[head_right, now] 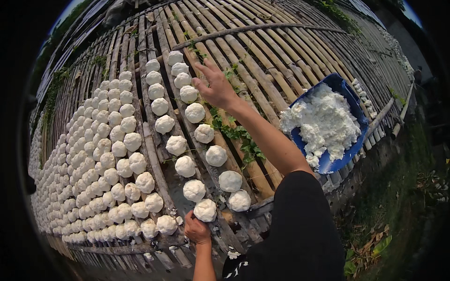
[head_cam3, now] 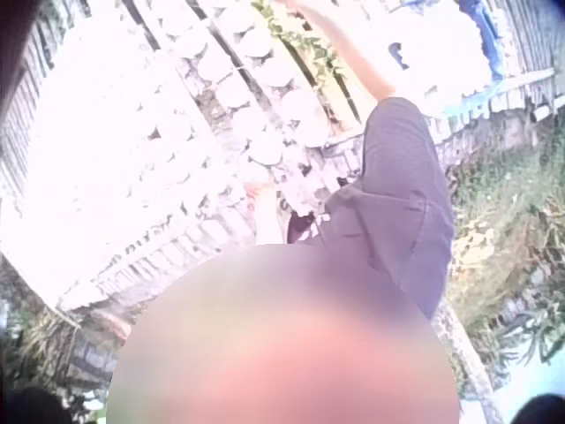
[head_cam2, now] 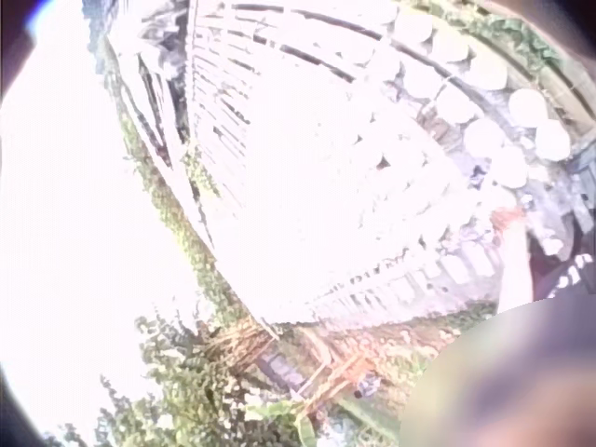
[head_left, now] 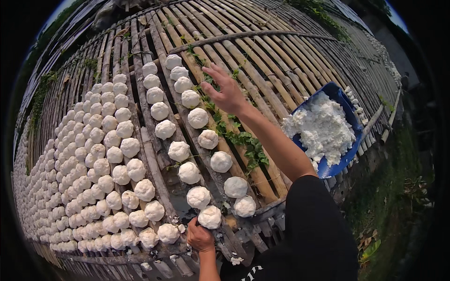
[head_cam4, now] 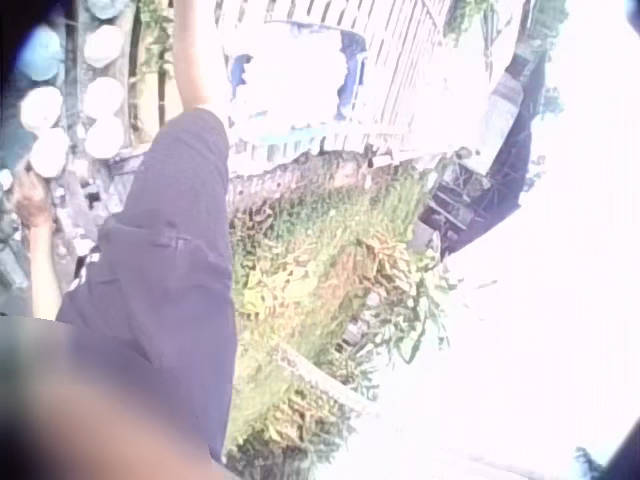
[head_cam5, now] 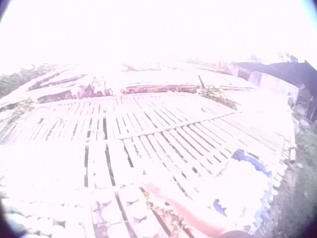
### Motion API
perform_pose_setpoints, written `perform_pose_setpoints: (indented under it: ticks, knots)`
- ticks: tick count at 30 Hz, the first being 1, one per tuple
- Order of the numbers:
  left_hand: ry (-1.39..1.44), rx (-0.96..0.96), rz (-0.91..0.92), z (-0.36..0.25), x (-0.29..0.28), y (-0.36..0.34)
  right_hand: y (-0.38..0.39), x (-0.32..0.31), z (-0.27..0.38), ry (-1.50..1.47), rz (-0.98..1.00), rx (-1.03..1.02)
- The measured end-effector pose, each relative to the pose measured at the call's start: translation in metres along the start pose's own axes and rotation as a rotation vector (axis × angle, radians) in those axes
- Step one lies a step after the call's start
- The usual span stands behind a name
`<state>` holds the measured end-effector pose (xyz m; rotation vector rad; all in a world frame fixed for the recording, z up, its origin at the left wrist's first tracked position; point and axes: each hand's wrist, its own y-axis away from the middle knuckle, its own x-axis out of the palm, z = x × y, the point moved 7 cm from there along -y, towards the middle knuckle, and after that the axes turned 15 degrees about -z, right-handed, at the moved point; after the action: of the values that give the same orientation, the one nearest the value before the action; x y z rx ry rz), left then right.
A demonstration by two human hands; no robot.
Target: The person repeatedly scoops white dough from a blue tray, rolls it into small balls by hand, and places them in neat rows on a bamboo drying rack. The person refills the tray from a larger pile of dough on the ground and continues shaping and arranging the balls.
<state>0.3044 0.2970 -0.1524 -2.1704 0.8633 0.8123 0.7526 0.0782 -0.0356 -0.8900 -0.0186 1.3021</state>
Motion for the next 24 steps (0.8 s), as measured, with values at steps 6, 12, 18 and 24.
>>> perform_pose_setpoints:
  ticks: [6, 12, 18, 24]
  knots:
    - [-0.017, 0.038, -0.07, 0.0, -0.005, 0.001, 0.161, -0.279, -0.015, 0.686, -0.159, 0.133]
    - [-0.082, 0.022, -0.102, 0.003, -0.003, -0.003, 0.21, -0.284, -0.058, 1.011, 0.006, 0.087]
    - [-0.104, 0.004, -0.148, 0.011, -0.001, -0.003, 0.214, -0.307, -0.09, 0.69, 0.085, 0.197]
    - [-0.073, 0.011, -0.167, 0.009, -0.004, -0.005, 0.241, -0.322, -0.05, 1.056, 0.125, -0.073]
